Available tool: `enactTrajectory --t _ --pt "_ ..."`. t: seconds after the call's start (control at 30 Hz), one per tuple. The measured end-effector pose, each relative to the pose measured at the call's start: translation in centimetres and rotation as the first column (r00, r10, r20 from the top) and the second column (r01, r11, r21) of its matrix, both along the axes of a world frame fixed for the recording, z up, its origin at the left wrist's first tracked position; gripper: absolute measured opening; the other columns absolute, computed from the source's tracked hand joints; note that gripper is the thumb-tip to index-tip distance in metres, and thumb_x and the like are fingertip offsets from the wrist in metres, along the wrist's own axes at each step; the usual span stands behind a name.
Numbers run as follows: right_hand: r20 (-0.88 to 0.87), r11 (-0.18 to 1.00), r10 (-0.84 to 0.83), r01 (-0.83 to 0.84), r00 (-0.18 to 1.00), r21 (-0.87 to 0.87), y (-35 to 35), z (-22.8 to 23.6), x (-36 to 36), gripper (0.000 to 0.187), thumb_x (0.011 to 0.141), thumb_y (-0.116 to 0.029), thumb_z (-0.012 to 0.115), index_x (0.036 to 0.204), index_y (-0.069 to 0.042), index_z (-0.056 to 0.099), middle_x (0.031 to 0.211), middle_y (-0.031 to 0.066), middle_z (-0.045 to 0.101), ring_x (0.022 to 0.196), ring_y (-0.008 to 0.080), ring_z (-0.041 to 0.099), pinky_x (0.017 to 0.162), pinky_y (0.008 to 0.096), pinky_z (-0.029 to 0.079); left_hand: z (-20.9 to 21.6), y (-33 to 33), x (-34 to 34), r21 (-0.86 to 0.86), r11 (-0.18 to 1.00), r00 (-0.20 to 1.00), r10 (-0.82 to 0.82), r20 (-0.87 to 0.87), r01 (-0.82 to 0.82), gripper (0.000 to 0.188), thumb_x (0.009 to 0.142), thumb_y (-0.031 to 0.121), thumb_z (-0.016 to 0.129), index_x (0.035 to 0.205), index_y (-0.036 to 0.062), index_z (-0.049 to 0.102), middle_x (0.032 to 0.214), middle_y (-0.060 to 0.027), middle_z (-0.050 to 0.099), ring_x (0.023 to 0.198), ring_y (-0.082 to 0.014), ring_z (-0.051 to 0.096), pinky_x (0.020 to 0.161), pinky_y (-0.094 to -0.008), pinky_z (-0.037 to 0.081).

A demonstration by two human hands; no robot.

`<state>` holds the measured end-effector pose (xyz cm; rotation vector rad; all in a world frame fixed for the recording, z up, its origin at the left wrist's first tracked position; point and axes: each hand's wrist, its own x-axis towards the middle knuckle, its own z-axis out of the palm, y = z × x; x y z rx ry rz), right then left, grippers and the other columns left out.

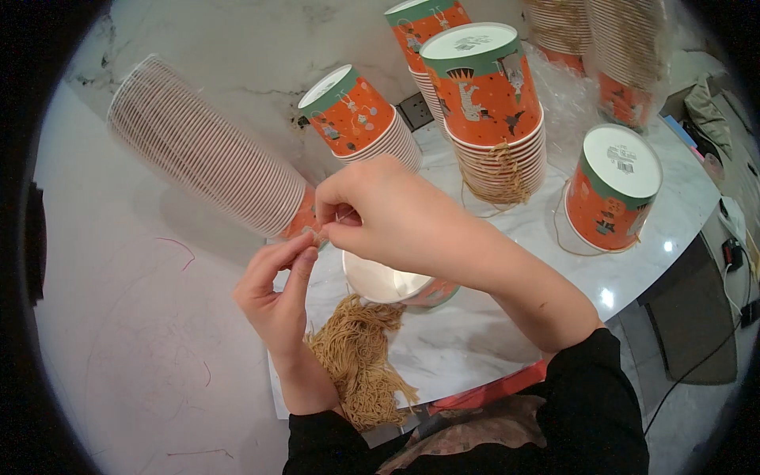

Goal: Attaching rope handles to paper containers.

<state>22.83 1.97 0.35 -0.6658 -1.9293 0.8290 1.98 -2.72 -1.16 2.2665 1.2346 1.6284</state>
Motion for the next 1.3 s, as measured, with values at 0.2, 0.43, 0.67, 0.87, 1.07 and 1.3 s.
enactTrajectory --t 0.2,0.43,0.67,0.87,1.07,1.3 --pt "-0.029 0.994 -0.108 0.108 0.994 -0.004 0.3 0.1 1.0 0.012 0.084 -0.007 0.073 0.092 0.002 0.071 0.077 0.0031 0.067 0.071 0.0102 0.058 0.065 0.0257 0.047 -0.4 0.8 -0.2 -0.422 0.88 0.771 -0.419 -0.48 0.216 0.052 0.073 0.011 0.082 0.121 0.0025 0.067 0.115 -0.0155 0.069 0.104 -0.0331 0.066 0.09 -0.0388 0.052" --pt "-0.149 0.921 -0.18 0.22 0.972 0.321 0.3 1.1 1.5 0.007 0.081 -0.005 0.073 0.088 -0.003 0.073 0.077 0.002 0.064 0.07 0.0116 0.058 0.062 0.0273 0.047 -1.7 0.6 1.2 -0.617 0.785 0.729 -0.454 -0.512 0.056 0.041 0.079 0.004 0.074 0.119 0.0036 0.068 0.099 -0.0156 0.072 0.091 -0.0313 0.07 0.079 -0.0361 0.054" --pt "0.07 0.822 -0.072 0.019 0.995 0.57 -0.3 0.3 1.9 0.01 0.077 -0.01 0.074 0.085 -0.007 0.069 0.082 0.0038 0.062 0.07 0.0246 0.065 0.057 0.0339 0.049 -1.3 0.6 1.1 -0.592 0.603 0.818 -0.194 0.541 0.535 0.039 0.092 -0.004 0.068 0.128 -0.003 0.055 0.115 -0.0086 0.068 0.094 -0.0138 0.069 0.079 -0.0267 0.059" --pt "0.223 0.829 -0.18 0.025 0.958 0.559 -0.4 0.6 1.6 0.011 0.077 -0.013 0.07 0.083 -0.003 0.069 0.08 0.0092 0.063 0.074 0.0295 0.067 0.065 0.0398 0.054 -0.6 0.5 0.8 -0.522 0.628 0.779 -0.235 0.581 0.578 0.046 0.088 -0.005 0.073 0.13 -0.005 0.054 0.116 -0.0116 0.067 0.1 -0.0154 0.069 0.083 -0.0276 0.061" --pt "0.212 0.816 -0.195 0.039 0.958 0.577 -0.2 0.2 1.3 0.014 0.077 -0.01 0.073 0.082 -0.004 0.062 0.079 0.0065 0.059 0.067 0.0281 0.063 0.058 0.0371 0.05 -0.4 0.2 1.2 -0.489 0.666 0.771 -0.209 0.602 0.563 0.05 0.085 -0.007 0.074 0.131 -0.0064 0.053 0.116 -0.0137 0.067 0.102 -0.0173 0.07 0.085 -0.0292 0.061" --pt "0.203 0.821 -0.2 0.051 0.959 0.568 -0.4 0.2 1.1 0.014 0.077 -0.009 0.072 0.079 -0.004 0.059 0.079 0.0076 0.057 0.066 0.0288 0.063 0.057 0.0376 0.05 -0.3 -0.1 1.5 -0.485 0.67 0.774 -0.221 0.593 0.562 0.05 0.086 -0.008 0.073 0.131 -0.0083 0.051 0.116 -0.0152 0.066 0.102 -0.0177 0.07 0.086 -0.0287 0.061"
